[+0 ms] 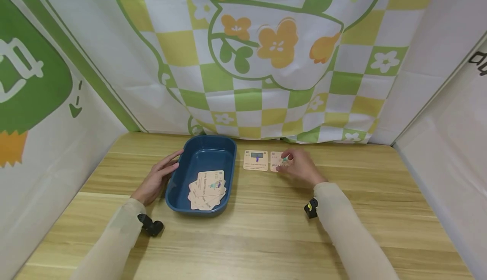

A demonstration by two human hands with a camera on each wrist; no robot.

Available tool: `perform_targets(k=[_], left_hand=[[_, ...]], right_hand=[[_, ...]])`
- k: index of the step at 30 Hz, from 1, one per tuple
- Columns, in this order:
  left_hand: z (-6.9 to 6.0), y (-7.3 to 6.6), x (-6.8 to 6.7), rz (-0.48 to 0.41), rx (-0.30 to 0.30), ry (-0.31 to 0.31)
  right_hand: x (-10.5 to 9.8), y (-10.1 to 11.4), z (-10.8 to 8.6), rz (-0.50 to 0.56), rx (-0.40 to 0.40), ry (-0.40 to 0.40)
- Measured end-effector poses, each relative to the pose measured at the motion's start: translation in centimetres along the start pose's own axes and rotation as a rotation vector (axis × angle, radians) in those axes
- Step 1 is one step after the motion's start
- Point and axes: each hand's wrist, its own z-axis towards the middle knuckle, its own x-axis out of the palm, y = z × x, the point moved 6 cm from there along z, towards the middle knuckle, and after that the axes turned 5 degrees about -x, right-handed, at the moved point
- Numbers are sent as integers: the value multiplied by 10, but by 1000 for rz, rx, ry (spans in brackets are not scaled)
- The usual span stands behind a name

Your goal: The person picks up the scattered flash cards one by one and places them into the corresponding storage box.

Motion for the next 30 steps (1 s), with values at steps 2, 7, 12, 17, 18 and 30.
perform_targets(k=[2, 7, 12, 17, 18, 30], left_hand=[[0, 0, 0, -1, -1, 0], [0, 0, 0, -1, -2, 1], [0, 0, 0, 3, -1, 4], [0, 0, 0, 9, -3, 2], [0, 0, 0, 8, -2, 3], [-1, -1, 0, 9, 3, 5]], right_hand=[[-2, -2, 2, -34, -8, -2], [-5, -6, 6, -131, -13, 7], [-3, -17, 6, -178, 75, 56], [-1, -30, 4, -197, 167, 110], [-1, -31, 4, -197, 176, 115], [-3, -37, 3, -198, 204, 148]])
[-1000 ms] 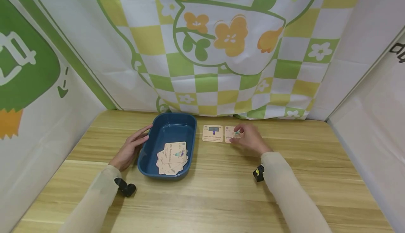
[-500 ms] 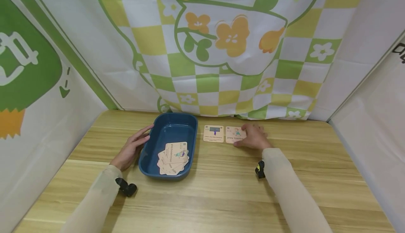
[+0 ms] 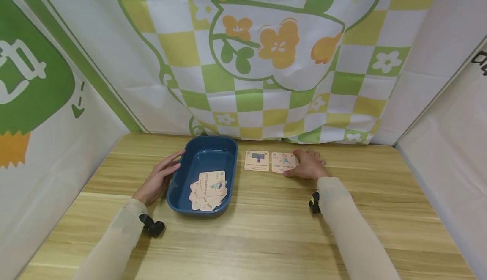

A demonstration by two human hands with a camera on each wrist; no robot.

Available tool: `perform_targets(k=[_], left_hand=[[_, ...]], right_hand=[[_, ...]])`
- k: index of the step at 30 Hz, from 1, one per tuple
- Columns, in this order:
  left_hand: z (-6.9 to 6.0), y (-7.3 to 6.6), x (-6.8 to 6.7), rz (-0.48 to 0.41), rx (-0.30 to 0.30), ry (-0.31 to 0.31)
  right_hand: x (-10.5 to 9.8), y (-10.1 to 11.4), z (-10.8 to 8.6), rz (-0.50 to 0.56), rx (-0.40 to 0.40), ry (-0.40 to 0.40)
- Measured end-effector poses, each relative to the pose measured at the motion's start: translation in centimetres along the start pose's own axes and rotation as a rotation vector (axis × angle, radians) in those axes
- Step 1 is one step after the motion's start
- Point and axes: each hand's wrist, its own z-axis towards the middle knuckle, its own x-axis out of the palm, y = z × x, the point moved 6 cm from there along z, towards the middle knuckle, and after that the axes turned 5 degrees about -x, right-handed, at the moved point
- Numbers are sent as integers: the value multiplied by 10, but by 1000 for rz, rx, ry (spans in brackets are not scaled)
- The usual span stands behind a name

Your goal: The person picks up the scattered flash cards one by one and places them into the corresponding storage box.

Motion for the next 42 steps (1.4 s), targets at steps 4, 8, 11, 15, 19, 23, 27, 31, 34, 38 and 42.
perform_targets(k=[4, 8, 11, 15, 19, 23, 27, 31, 34, 38, 42], left_hand=[[0, 0, 0, 7, 0, 3], [0, 0, 0, 8, -1, 2], [0, 0, 0, 6, -1, -3], [0, 1, -1, 2, -1, -7], [0, 1, -1, 7, 1, -5], [0, 1, -1, 12, 2, -3], [0, 0, 0, 13, 2, -1], [1, 1, 0, 9, 4, -4], [1, 1, -1, -2, 5, -6], [1, 1, 0, -10, 7, 0], [1, 1, 0, -12, 7, 0]], right_hand=[[0, 0, 0, 4, 12, 7], [-1, 0, 1, -3, 15, 8], [-1, 0, 1, 2, 16, 3], [-1, 1, 2, 9, 18, -6], [0, 0, 3, 19, 24, -11], [1, -2, 4, 34, 49, -17], [1, -2, 3, 43, 78, -26], [-2, -2, 0, 54, 82, -51], [-6, -3, -2, 69, 67, -79], [-10, -6, -5, 99, 48, -97], [-14, -5, -8, 165, 32, -87]])
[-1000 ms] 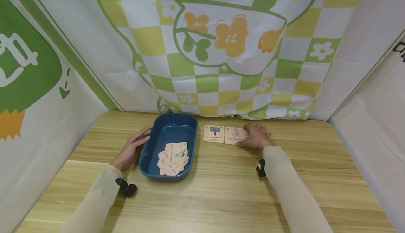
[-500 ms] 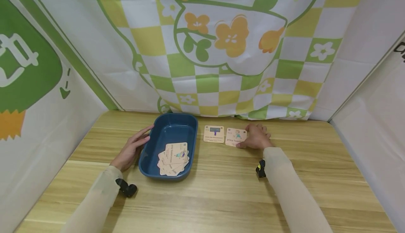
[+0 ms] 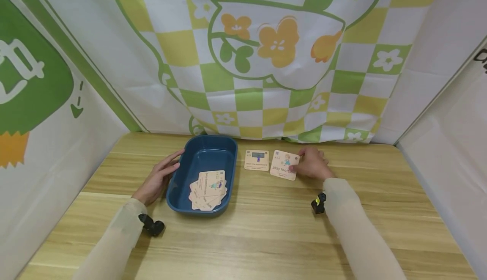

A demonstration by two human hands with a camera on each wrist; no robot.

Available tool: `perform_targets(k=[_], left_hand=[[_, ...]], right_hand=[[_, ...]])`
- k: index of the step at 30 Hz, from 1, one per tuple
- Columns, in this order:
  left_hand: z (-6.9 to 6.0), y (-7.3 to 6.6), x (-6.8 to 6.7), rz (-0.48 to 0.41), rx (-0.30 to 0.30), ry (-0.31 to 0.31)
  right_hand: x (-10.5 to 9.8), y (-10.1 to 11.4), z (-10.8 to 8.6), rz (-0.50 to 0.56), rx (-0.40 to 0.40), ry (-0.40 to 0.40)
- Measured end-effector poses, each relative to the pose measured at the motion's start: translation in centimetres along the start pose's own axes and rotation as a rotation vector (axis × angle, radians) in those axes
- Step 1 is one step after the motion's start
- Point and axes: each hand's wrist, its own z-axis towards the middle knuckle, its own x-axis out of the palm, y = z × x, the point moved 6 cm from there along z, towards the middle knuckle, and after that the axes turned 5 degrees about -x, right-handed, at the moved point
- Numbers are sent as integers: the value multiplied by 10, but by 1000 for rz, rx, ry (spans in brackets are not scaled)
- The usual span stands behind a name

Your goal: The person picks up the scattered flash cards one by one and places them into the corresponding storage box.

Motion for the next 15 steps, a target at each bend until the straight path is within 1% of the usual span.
perform_targets(k=[5, 9, 12, 15], left_hand=[[-1, -1, 0, 6, 1, -2], [-1, -1, 0, 11, -2, -5], [-1, -1, 1, 10, -4, -5], [-1, -1, 1, 9, -3, -2]], right_hand=[[-3, 7, -4, 83, -64, 14], [-3, 12, -8, 124, -114, 18], [-3, 17, -11, 135, -155, 4], [-3, 21, -14, 120, -208, -27]])
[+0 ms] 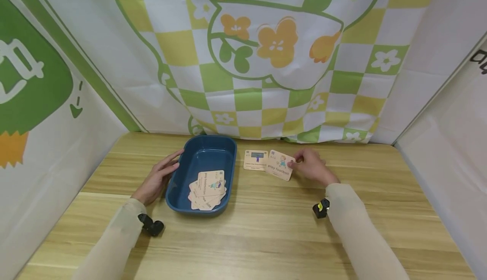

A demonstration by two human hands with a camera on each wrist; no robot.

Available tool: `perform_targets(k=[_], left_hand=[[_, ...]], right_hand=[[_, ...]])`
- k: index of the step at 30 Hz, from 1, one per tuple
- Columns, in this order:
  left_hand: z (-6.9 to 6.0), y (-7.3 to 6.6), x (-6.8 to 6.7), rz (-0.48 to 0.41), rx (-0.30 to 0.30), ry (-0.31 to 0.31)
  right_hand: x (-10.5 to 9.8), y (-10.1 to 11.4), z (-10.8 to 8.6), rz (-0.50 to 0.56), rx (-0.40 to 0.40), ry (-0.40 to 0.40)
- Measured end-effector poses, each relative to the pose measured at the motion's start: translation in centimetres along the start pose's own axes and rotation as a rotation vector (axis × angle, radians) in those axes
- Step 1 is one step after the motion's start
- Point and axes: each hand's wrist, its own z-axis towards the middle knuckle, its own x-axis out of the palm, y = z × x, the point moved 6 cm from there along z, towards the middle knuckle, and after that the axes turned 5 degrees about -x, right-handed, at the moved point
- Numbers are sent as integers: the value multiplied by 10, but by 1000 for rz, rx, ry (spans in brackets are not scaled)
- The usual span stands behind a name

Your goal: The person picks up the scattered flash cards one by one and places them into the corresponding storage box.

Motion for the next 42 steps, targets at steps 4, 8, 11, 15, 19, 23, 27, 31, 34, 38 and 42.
perform_targets(k=[4, 8, 11, 15, 19, 23, 27, 31, 34, 38, 42], left_hand=[[0, 1, -1, 2, 0, 0], [1, 1, -1, 5, 1, 0], [1, 1, -1, 3, 4, 1], [1, 1, -1, -2, 5, 0], [1, 2, -1, -5, 2, -2], [1, 2, -1, -3, -1, -4], [0, 1, -1, -1, -4, -4], [0, 1, -1, -6, -6, -5], [0, 1, -1, -11, -8, -6], [0, 1, -1, -10, -8, -7], [0, 0, -1, -7, -5, -7]], right_hand=[[1, 3, -2, -20, -31, -20], [1, 6, -3, -36, -16, -25], [1, 7, -3, -47, -5, -31], [1, 7, -5, -33, 22, -42], [1, 7, -7, -22, 30, -58], [-3, 10, -9, -13, 23, -87], [-7, 19, -11, -4, 3, -114], [-9, 32, -12, -6, -25, -125], [-9, 42, -12, -6, -60, -134], [-6, 52, -10, -5, -108, -143], [-2, 60, -8, 0, -135, -143]])
